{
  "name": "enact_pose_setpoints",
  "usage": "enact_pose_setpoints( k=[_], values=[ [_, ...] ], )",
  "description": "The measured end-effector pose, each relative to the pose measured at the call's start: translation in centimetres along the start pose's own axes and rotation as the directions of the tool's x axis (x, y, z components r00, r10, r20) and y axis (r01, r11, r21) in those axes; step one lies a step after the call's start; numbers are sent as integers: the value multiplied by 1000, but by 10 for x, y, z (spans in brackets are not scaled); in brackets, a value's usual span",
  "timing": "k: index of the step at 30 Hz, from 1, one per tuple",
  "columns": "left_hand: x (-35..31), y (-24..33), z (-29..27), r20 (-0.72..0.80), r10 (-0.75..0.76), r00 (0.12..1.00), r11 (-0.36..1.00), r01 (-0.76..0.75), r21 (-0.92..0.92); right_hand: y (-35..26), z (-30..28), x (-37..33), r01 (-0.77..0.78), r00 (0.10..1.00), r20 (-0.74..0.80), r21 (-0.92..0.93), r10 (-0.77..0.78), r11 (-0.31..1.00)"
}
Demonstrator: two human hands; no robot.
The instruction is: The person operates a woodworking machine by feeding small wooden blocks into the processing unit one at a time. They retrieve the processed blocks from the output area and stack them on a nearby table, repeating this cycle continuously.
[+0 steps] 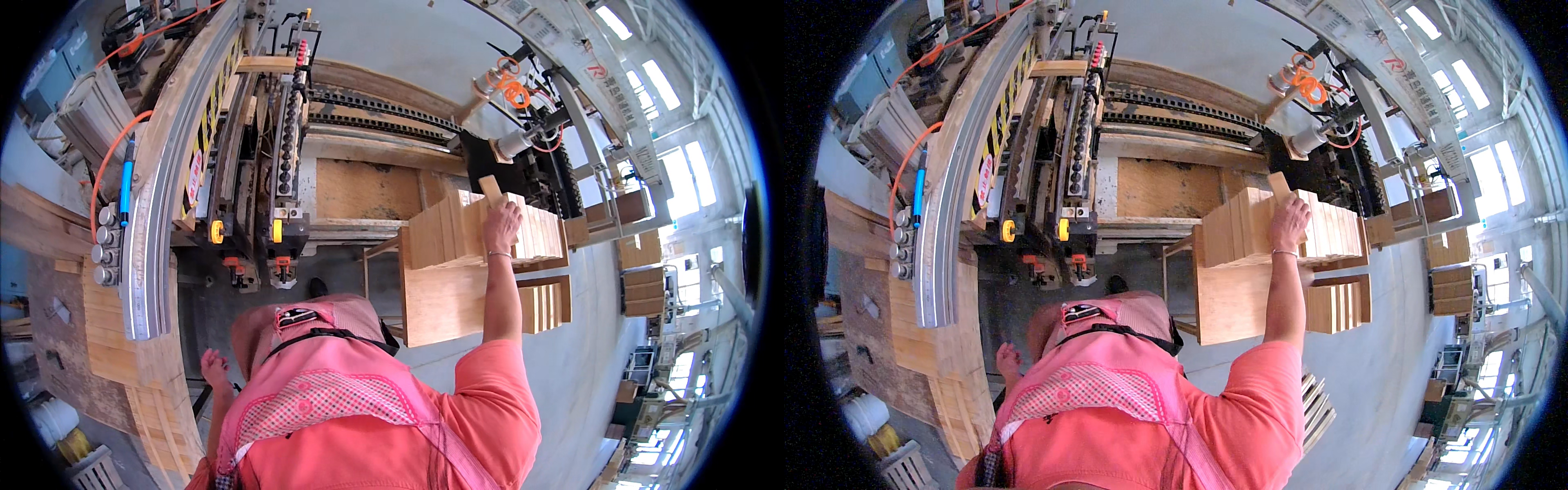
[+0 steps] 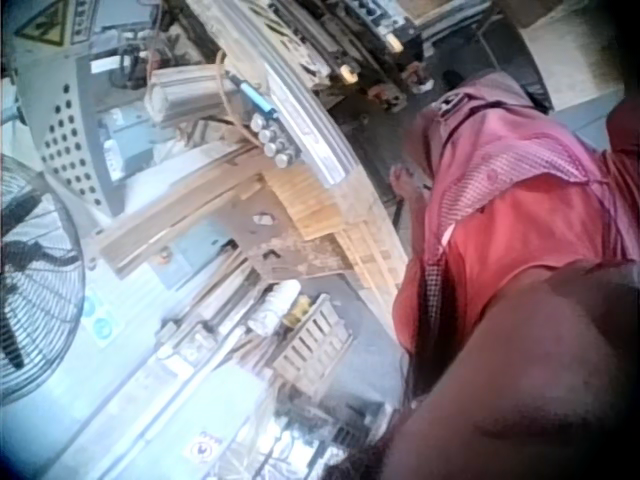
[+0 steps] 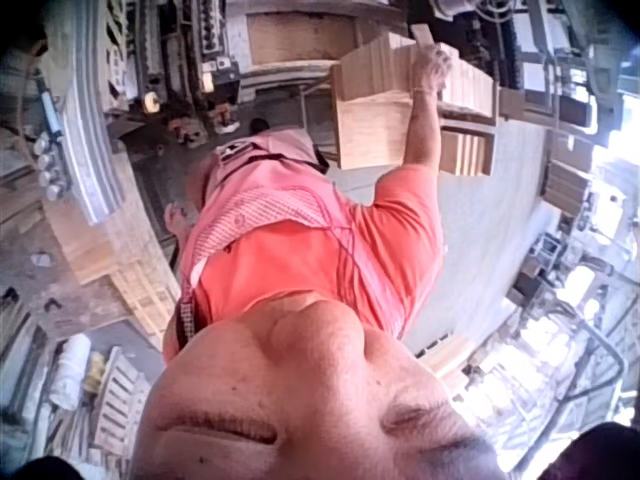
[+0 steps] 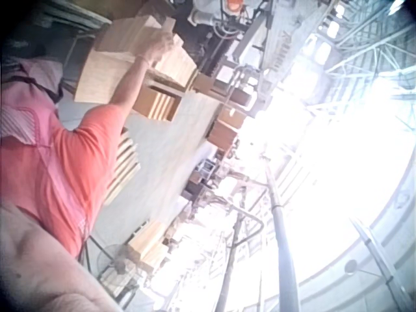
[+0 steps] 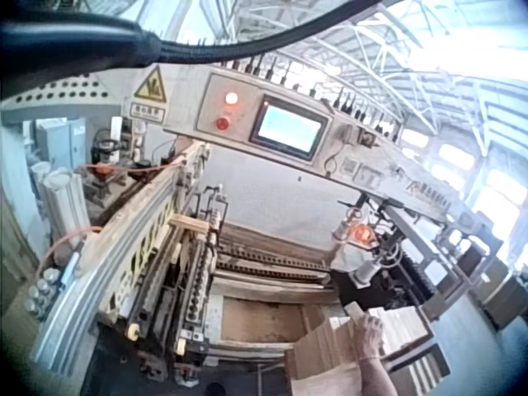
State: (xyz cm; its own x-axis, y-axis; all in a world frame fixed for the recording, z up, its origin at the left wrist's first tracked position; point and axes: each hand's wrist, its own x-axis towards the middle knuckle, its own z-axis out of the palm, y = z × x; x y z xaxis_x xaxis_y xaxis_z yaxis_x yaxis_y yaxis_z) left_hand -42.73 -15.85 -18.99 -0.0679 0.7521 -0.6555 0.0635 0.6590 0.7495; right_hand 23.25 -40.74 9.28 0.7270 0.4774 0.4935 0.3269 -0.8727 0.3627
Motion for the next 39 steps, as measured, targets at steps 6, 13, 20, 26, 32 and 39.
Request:
enact_pose_setpoints(
  k=[6,13,20,26,32,39],
  values=[
    [-12,26,27,19,35,999,999,-35,8,-97,-52,35,307,941,19,364,-337,879],
    [-55,101,114,224,79,971,972,-25,-234,-240,-51,102,501,779,-119,709,-616,496],
    [-89,162,208,188,114,976,964,-62,-259,-388,-47,216,662,628,-355,712,-693,235],
    [-98,180,262,156,118,981,954,-68,-292,-506,-21,288,701,592,-350,669,-726,249],
    [-126,201,291,42,-12,999,958,24,-286,-564,-2,309,626,552,-50,685,-832,373],
    [-110,250,323,148,184,972,961,-146,-234,-553,3,328,701,483,-75,630,-873,334]
  ],
)
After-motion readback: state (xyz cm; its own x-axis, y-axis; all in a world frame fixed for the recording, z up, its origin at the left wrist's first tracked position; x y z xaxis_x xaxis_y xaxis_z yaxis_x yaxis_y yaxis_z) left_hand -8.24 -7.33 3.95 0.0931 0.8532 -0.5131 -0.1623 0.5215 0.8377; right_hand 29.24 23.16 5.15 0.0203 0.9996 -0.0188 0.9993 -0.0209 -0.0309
